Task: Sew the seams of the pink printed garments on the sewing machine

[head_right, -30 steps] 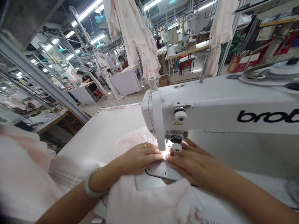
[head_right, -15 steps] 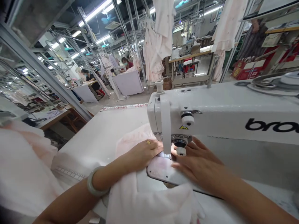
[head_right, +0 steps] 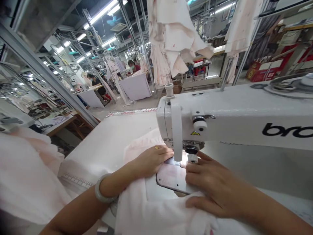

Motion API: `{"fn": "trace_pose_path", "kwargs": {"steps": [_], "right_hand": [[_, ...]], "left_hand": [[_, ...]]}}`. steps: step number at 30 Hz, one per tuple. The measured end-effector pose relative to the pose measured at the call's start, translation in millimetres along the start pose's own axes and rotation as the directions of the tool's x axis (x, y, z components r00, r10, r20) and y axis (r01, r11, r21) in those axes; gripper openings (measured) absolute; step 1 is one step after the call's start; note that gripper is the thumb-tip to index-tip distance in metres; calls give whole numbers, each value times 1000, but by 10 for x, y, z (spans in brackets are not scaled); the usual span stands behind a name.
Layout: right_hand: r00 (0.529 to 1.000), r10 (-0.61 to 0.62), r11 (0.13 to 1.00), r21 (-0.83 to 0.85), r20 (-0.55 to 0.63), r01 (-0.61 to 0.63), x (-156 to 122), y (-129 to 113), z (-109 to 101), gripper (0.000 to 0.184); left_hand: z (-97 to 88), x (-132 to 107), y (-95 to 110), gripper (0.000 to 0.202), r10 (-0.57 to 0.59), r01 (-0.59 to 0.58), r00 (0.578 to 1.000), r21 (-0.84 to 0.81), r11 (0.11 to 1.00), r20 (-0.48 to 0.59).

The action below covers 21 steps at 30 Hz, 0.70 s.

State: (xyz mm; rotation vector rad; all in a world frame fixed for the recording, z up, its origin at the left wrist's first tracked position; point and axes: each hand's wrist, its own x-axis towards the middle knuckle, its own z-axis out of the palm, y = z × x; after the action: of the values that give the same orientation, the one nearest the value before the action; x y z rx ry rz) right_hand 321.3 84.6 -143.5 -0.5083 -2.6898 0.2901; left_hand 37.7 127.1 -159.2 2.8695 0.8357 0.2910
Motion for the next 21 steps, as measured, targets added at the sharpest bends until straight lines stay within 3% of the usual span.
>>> {"fn": "trace_pose_path", "kwargs": {"steps": [5, 9, 12, 14, 17, 19, 21], "right_hand": [[999, 27, 989, 145, 27, -30, 26, -9, -39, 52], [1000, 8, 991, 130, -17, -5, 61, -110, 64, 54], [991, 41, 999, 30, -124, -38, 123, -191, 242, 47], [972, 57, 995, -70, -228, -75, 154, -202, 361, 43], [933, 28, 972, -210, -358, -109, 162, -157, 436, 32], [914, -8, 946, -299, -405, -124, 141, -121, 397, 30], [906, -36, 925, -357, -421, -129, 112, -104, 319, 33]], "left_hand": [[32, -40, -94, 39, 33, -34, 998, -4, 999, -49], [-67, -66, -454, 49, 78, -80, 996, -55, 995, -39], [-251, -89, -776, 62, -63, 65, 997, -67, 996, 36], [-389, -113, -864, 62, -185, 188, 981, -57, 981, 59], [-539, -136, -671, 52, -229, 232, 973, -93, 968, 35], [-580, -123, -371, 48, -208, 215, 977, -227, 950, 54], [-584, -88, -45, 48, -219, 260, 964, -361, 896, 151]]}}
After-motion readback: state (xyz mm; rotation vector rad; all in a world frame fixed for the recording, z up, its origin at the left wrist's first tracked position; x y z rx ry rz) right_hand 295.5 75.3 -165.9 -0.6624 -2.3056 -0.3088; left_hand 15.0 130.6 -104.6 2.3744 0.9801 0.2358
